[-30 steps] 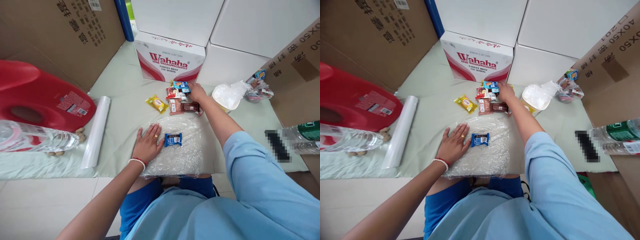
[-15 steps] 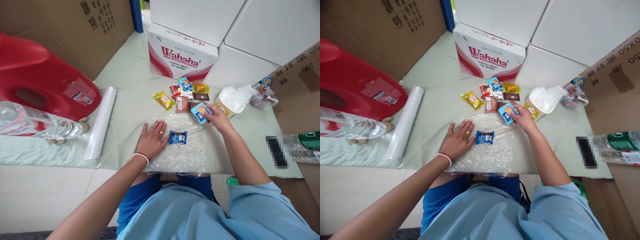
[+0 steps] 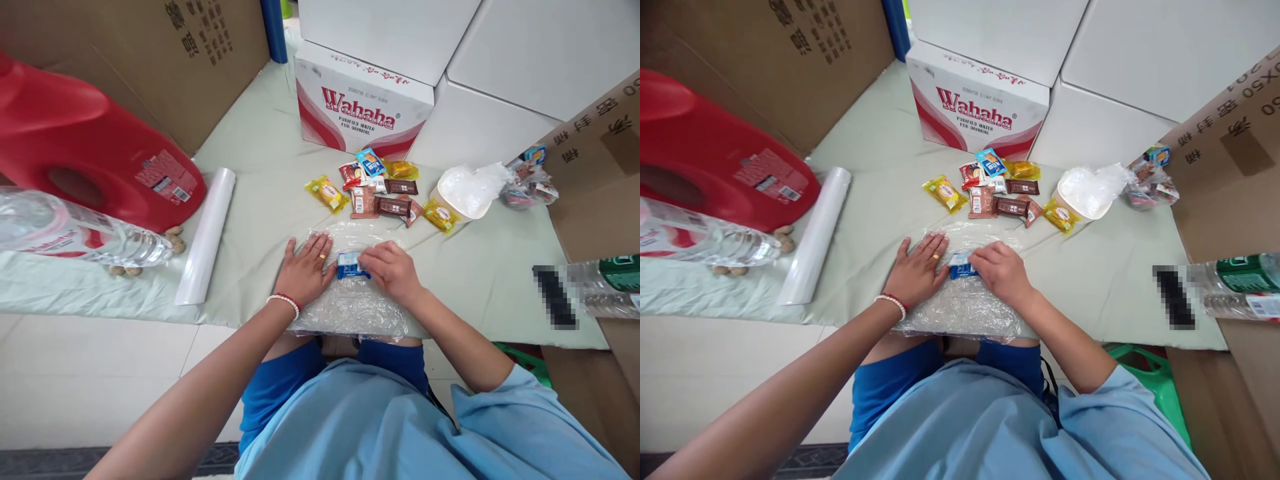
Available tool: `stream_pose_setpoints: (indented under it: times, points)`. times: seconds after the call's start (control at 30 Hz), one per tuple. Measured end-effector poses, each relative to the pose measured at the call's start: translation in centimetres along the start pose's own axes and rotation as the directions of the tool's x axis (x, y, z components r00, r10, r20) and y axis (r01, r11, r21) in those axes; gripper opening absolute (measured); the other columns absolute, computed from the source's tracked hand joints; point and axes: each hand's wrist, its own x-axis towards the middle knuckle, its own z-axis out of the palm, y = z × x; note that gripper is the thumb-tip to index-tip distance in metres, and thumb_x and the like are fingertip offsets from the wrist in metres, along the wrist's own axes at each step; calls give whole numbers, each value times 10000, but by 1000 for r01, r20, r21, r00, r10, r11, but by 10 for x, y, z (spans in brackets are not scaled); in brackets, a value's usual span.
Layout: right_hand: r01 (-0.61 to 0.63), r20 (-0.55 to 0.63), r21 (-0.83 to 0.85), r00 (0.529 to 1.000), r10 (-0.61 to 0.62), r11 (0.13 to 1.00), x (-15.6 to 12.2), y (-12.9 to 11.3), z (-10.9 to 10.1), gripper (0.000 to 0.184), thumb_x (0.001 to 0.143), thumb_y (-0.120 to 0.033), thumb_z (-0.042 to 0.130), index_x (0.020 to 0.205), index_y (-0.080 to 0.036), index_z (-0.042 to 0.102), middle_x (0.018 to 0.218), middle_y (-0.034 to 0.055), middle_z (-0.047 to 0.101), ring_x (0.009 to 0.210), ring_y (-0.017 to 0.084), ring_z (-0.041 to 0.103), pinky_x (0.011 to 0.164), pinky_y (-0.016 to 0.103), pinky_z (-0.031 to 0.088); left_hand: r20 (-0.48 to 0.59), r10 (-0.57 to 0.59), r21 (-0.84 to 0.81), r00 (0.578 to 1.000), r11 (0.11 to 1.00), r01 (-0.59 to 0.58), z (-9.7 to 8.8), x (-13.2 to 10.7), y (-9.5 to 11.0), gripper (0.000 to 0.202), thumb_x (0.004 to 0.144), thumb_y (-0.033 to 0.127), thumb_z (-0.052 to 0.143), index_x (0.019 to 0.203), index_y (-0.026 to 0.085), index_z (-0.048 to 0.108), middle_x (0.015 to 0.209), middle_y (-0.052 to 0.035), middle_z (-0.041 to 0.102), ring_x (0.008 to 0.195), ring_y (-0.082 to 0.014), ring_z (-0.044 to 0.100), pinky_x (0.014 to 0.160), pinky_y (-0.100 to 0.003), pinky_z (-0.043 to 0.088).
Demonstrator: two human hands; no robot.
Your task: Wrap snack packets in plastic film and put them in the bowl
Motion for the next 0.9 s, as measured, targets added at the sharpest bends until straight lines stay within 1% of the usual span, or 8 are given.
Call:
stream_pose_setpoints:
  times: [0.1,0.2,0.3,0.4,0.5,0.63,0.77,0.9]
  points:
    - [87,70,-57,994,-83,995,-17,-2,13,209,1035,-354,635,1138,-270,796,1235,83,772,1078,273,618,946,459,554,8,-3,5,1000,1000,3,-1,0,0,627,1083,426,275,1661,195,346,1740,-92,315,1616,-276,313,1327,-650,79]
    - [49,36,-25,998,-48,998,-18,0,15,254,1002,-437,689,1180,-276,771,1365,95,710,1182,299,581,1035,519,516,12,0,0,1000,1000,0,0,0,-1,634,1079,429,280,1667,199,337,1739,-95,318,1617,-282,311,1327,-652,72]
    - [-9,65,30,998,7,999,-5,5,11,456,945,-513,747,1340,-291,693,1520,120,596,1347,342,504,1140,582,443,5,4,-7,1000,1000,-4,1,0,-1,636,1078,432,287,1672,209,328,1737,-99,322,1617,-283,311,1328,-648,58]
    - [-58,202,76,978,41,995,10,11,9,611,895,-478,808,1440,-281,616,1485,133,611,1409,362,469,1168,578,416,-4,5,-18,1000,1000,-5,1,0,-1,635,1078,437,289,1672,216,329,1731,-102,338,1614,-283,318,1328,-647,58]
    - [-77,291,81,955,50,994,15,11,8,517,883,-396,822,1351,-258,650,1382,127,658,1339,351,528,1142,547,423,-5,1,-31,1000,1000,-1,1,0,-1,634,1077,442,288,1671,222,332,1732,-99,338,1611,-287,326,1329,-648,62]
    - [-107,323,45,942,87,993,11,4,8,407,874,-377,822,1231,-255,667,1311,116,661,1232,330,567,1070,505,448,0,-5,-41,1000,999,5,0,1,-1,635,1080,448,284,1669,217,338,1736,-100,330,1616,-287,316,1329,-649,61]
    - [-100,305,24,948,88,995,9,2,7,401,872,-399,828,1219,-261,681,1332,120,654,1271,335,559,1108,519,423,13,-4,-52,1000,999,5,-3,0,0,628,1085,440,277,1664,209,346,1730,-109,345,1616,-290,316,1327,-656,71]
    - [-91,173,58,982,80,994,-2,1,-11,421,895,-491,802,1237,-268,701,1424,136,626,1343,348,548,1148,542,427,38,-26,-107,999,994,29,-8,1,-4,623,1097,461,239,1660,217,352,1744,-109,318,1614,-288,323,1324,-648,135]
